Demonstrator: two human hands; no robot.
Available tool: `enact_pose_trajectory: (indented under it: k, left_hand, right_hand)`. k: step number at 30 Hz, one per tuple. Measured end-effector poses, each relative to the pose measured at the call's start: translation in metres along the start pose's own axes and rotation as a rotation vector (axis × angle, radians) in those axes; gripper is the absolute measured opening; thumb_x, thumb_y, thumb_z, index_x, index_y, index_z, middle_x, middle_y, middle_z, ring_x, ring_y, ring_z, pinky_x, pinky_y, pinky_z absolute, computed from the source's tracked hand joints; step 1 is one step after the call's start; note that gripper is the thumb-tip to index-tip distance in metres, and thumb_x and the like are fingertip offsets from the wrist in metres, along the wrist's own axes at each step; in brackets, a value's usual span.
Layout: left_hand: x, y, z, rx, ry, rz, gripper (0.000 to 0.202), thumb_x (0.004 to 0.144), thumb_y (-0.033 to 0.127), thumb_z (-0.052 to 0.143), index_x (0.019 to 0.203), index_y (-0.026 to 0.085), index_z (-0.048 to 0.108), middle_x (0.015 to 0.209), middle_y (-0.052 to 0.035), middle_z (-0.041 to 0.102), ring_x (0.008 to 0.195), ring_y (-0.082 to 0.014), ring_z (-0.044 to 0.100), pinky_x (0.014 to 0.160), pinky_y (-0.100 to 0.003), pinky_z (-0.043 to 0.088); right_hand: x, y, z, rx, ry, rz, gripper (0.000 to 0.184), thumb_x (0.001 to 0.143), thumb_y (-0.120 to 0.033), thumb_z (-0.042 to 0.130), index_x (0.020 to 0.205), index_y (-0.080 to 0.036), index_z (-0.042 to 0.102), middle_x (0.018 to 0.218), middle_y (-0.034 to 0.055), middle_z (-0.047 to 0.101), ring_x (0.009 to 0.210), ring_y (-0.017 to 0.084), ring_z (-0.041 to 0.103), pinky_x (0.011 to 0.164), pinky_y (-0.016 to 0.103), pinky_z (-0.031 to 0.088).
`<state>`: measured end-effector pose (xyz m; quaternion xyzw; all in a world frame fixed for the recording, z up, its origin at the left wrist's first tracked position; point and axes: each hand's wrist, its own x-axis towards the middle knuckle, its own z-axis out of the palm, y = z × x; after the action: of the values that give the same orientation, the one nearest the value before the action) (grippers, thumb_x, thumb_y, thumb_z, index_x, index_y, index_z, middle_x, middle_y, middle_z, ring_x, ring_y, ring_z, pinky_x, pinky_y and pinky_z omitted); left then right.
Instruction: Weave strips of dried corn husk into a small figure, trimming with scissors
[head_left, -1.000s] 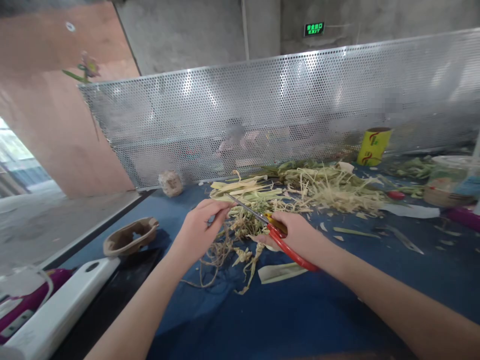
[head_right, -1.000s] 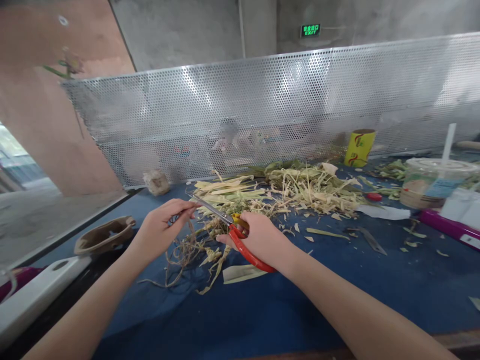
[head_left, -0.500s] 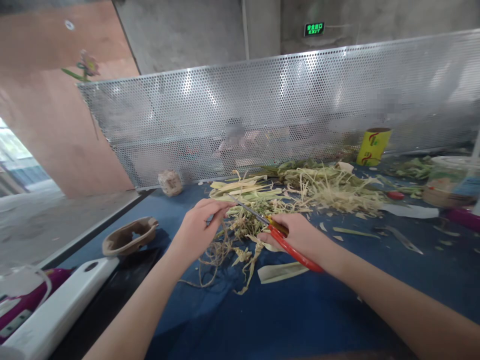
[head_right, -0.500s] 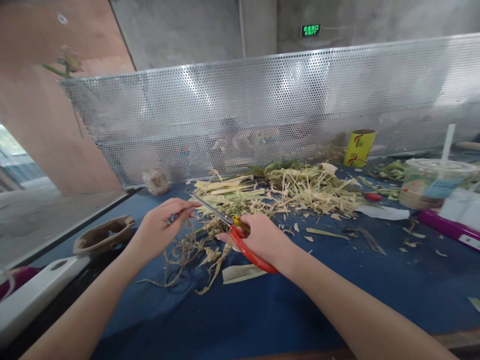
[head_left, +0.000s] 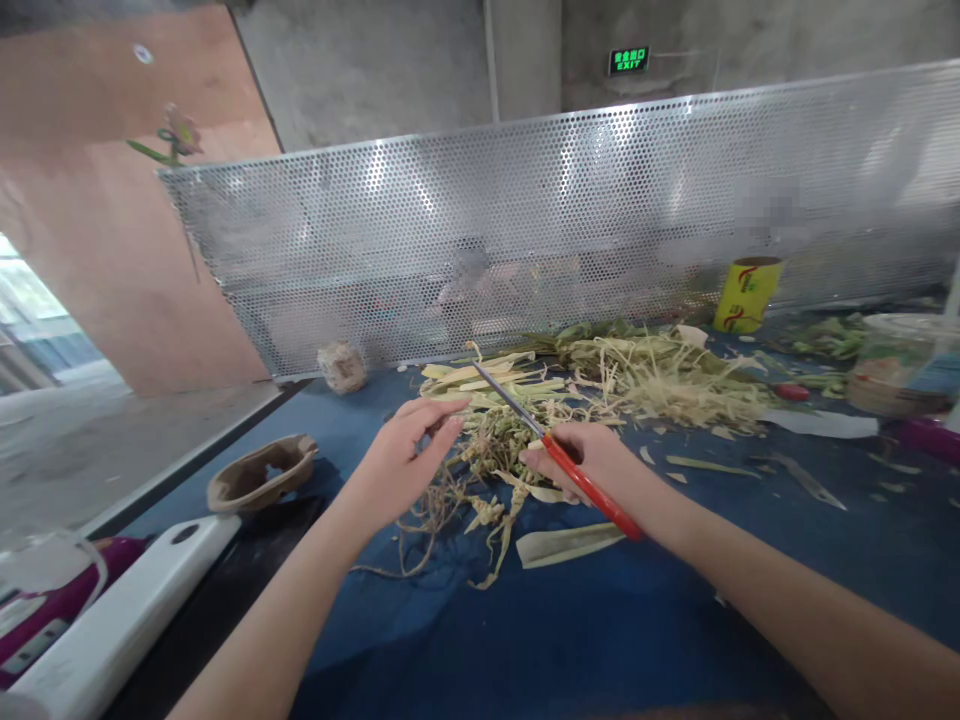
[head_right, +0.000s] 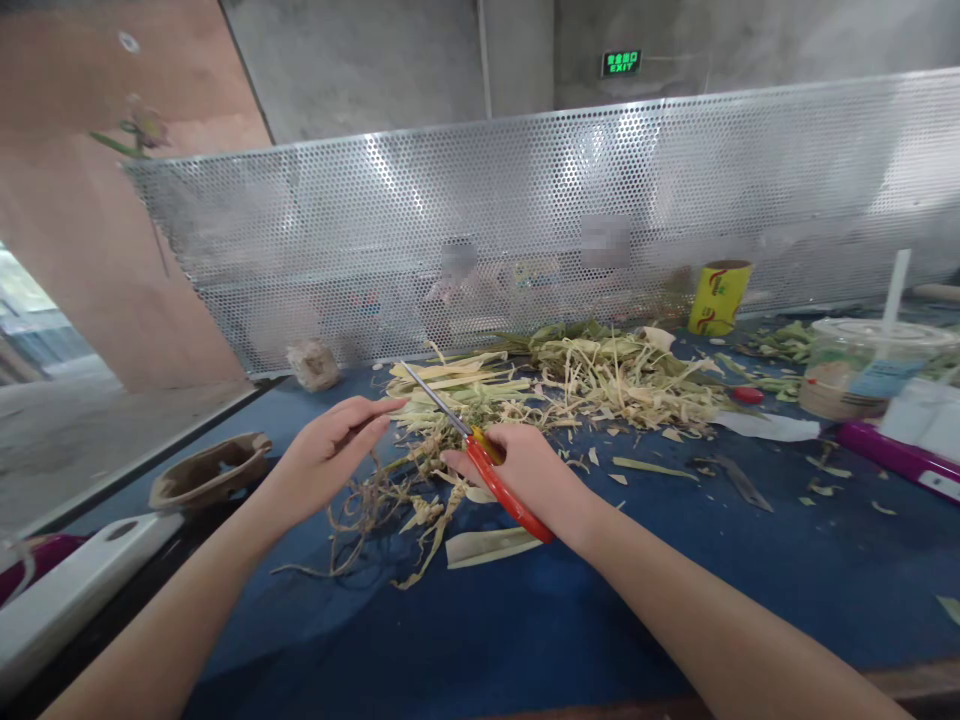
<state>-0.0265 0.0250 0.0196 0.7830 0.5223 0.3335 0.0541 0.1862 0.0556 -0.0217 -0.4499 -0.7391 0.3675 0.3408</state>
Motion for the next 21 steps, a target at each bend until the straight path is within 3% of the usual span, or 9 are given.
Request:
enact_pose_trajectory:
  k: [2, 4, 7, 9, 12, 15, 18, 21]
  left_hand:
    - [-0.004, -0.001, 0.003, -0.097, -0.09, 0.06, 0.05, 0.082, 0.022, 0.035, 0.132, 0.021, 0.032, 0.099, -0.0049, 0.055, 0.091, -0.0159, 0.052, 0.086, -0.033, 0.042]
    - [-0.009, 0.0, 0.007, -0.172, -0.17, 0.111, 0.067, 0.078, 0.014, 0.032, 0.139, 0.022, 0.006, 0.109, -0.0056, 0.051, 0.096, -0.0145, 0.05, 0.09, -0.033, 0.04]
    - [-0.011, 0.006, 0.014, -0.16, -0.231, 0.111, 0.069, 0.08, 0.012, 0.027, 0.139, 0.02, -0.007, 0.116, -0.0085, 0.047, 0.092, -0.0139, 0.051, 0.088, -0.033, 0.042]
    - [-0.01, 0.008, 0.019, -0.137, -0.236, 0.122, 0.065, 0.083, 0.015, 0.027, 0.139, 0.02, -0.006, 0.118, -0.0095, 0.048, 0.092, -0.0145, 0.052, 0.087, -0.033, 0.044]
    - [-0.006, 0.007, 0.024, -0.11, -0.247, 0.144, 0.061, 0.085, 0.017, 0.028, 0.139, 0.02, 0.001, 0.121, -0.0094, 0.048, 0.101, -0.0156, 0.051, 0.091, -0.032, 0.041]
    - [-0.003, 0.004, 0.025, -0.048, -0.218, 0.139, 0.052, 0.084, 0.018, 0.034, 0.136, 0.018, 0.023, 0.116, -0.0089, 0.054, 0.103, -0.0171, 0.053, 0.09, -0.032, 0.042]
    - [-0.001, 0.005, 0.023, 0.032, -0.173, 0.13, 0.038, 0.082, 0.019, 0.042, 0.119, 0.017, 0.049, 0.102, -0.0069, 0.063, 0.093, -0.0178, 0.059, 0.084, -0.03, 0.045]
    - [-0.003, 0.007, 0.022, 0.043, -0.14, 0.112, 0.036, 0.08, 0.019, 0.043, 0.115, 0.018, 0.052, 0.093, -0.0033, 0.068, 0.085, -0.0167, 0.062, 0.078, -0.028, 0.048]
  right_hand:
    - [0.001, 0.0, 0.003, 0.111, 0.016, -0.029, 0.035, 0.065, -0.048, 0.061, 0.061, -0.019, 0.042, 0.049, -0.0057, 0.042, 0.042, 0.009, 0.041, 0.042, 0.023, 0.035]
    - [0.001, -0.003, 0.006, 0.196, 0.036, -0.076, 0.028, 0.064, -0.041, 0.063, 0.067, -0.019, 0.045, 0.057, -0.0038, 0.049, 0.048, 0.01, 0.047, 0.048, 0.025, 0.04]
    - [0.0, -0.01, 0.008, 0.322, 0.042, -0.164, 0.024, 0.061, -0.03, 0.065, 0.067, -0.02, 0.044, 0.071, -0.0005, 0.056, 0.064, 0.014, 0.055, 0.062, 0.028, 0.046]
    - [0.001, -0.014, 0.01, 0.385, 0.029, -0.193, 0.024, 0.061, -0.026, 0.064, 0.065, -0.021, 0.041, 0.076, 0.0004, 0.058, 0.072, 0.015, 0.057, 0.069, 0.03, 0.046]
    - [0.004, -0.016, 0.015, 0.382, 0.017, -0.183, 0.027, 0.059, -0.026, 0.065, 0.064, -0.021, 0.04, 0.07, -0.0017, 0.054, 0.067, 0.014, 0.055, 0.066, 0.029, 0.046]
    - [0.005, -0.017, 0.023, 0.378, 0.026, -0.173, 0.028, 0.057, -0.027, 0.068, 0.065, -0.02, 0.042, 0.062, -0.0046, 0.049, 0.057, 0.011, 0.05, 0.059, 0.027, 0.044]
    - [0.007, -0.018, 0.029, 0.454, 0.071, -0.097, 0.023, 0.061, -0.028, 0.064, 0.063, -0.02, 0.042, 0.056, -0.0058, 0.046, 0.051, 0.009, 0.046, 0.055, 0.026, 0.042]
    - [0.011, -0.019, 0.032, 0.598, 0.083, -0.032, 0.019, 0.063, -0.027, 0.06, 0.062, -0.019, 0.043, 0.055, -0.0048, 0.046, 0.053, 0.01, 0.048, 0.058, 0.026, 0.043]
